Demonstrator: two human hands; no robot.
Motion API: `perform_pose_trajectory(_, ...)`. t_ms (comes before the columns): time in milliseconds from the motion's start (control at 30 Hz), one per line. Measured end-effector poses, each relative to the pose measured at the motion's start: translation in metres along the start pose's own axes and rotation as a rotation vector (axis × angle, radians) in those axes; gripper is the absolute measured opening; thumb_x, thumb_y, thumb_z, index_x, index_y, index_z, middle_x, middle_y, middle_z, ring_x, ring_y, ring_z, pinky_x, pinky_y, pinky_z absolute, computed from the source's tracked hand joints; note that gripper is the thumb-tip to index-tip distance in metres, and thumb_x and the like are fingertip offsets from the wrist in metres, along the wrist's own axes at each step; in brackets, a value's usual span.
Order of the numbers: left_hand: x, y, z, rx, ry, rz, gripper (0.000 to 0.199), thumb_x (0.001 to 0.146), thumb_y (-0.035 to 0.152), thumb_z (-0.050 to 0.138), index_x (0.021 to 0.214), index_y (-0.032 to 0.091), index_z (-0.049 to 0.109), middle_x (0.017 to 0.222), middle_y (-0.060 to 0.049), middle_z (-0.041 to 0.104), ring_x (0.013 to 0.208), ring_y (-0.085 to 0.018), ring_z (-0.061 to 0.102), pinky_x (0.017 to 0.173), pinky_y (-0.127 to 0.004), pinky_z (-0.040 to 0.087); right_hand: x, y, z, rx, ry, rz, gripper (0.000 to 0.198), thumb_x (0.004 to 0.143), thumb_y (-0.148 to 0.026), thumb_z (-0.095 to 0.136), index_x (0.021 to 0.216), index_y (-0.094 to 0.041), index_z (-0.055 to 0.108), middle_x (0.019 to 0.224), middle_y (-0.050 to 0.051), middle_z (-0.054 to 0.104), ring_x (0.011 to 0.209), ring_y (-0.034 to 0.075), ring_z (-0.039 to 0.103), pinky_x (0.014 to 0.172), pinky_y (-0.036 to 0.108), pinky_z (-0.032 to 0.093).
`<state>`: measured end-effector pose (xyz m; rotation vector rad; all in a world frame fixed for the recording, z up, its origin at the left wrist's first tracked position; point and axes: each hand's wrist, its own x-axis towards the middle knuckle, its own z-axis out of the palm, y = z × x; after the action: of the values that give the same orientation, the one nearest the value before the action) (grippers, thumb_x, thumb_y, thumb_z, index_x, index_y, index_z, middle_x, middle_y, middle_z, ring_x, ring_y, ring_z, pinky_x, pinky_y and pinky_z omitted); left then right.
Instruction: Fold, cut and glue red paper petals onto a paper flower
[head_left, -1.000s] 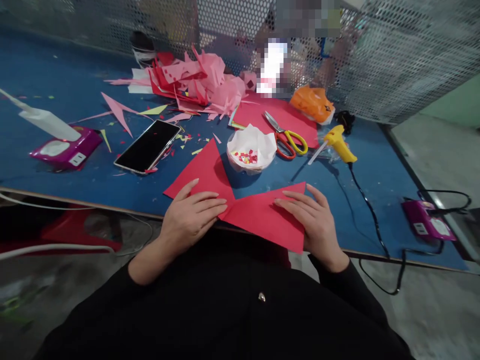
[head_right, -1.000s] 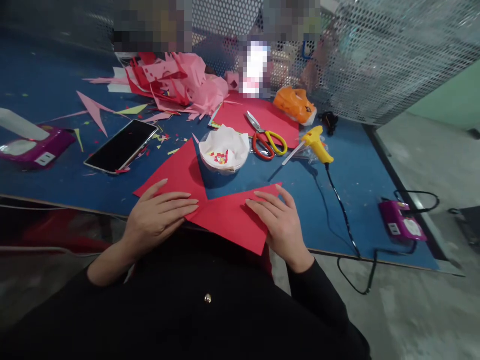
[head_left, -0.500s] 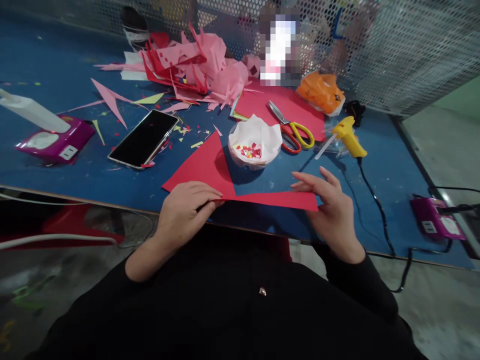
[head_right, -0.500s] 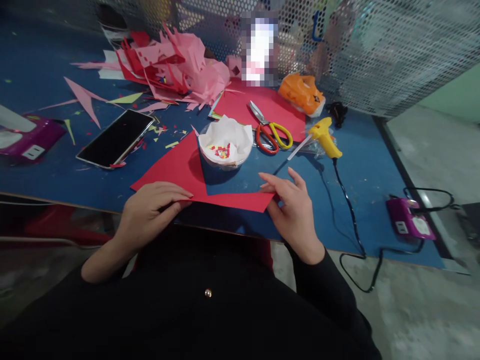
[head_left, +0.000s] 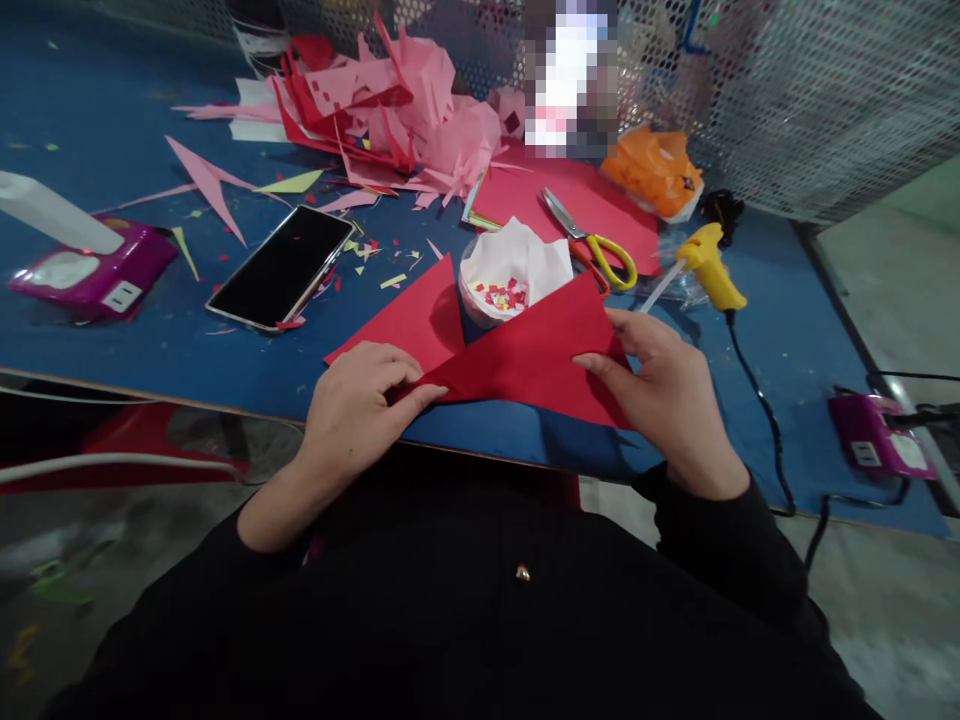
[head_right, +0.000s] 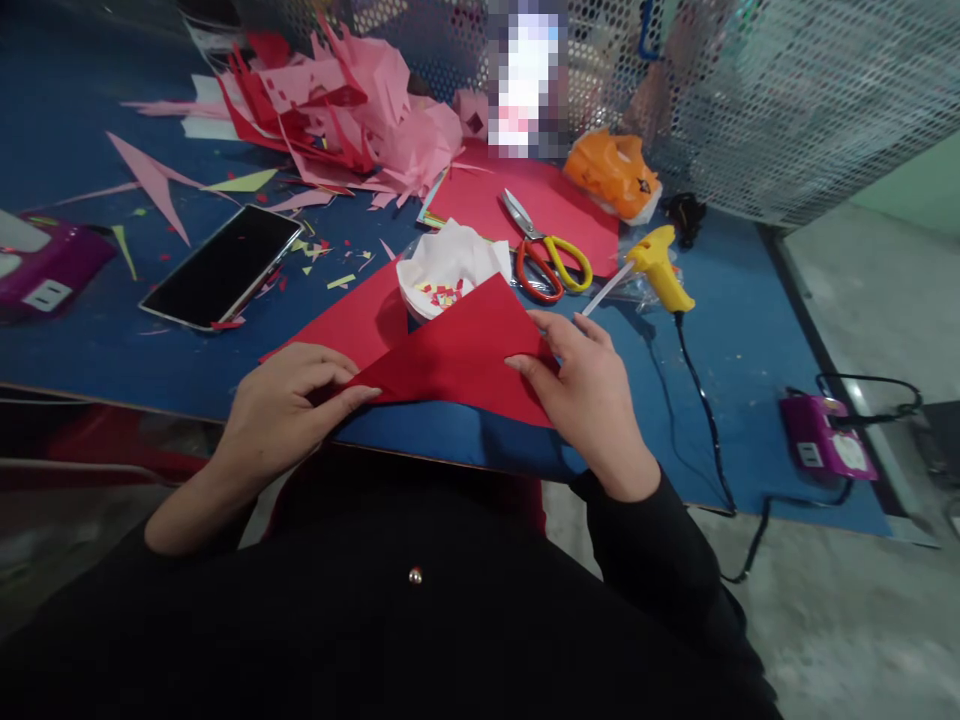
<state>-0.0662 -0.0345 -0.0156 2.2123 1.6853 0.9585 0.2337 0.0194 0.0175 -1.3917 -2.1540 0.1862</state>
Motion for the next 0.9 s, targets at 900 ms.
perform_pose_trajectory(900,0.006,-0.019,-0.012,-0.135,-0.144,0.074,0.025,0.091,0.041,0.065,0.074,0.023,0.068,0.082,-0.002,0.071,0.082,-0.021,0.065,0.073,-0.035,0.047,0.075,0.020,0.018,-0.247,-0.114,-0.522,0.040,0.084,-0.009,0.058,0.123,-0.018,0.065,0.135,0.017,0.061,0.108,0.028,0.065,0.081,0.042,0.057)
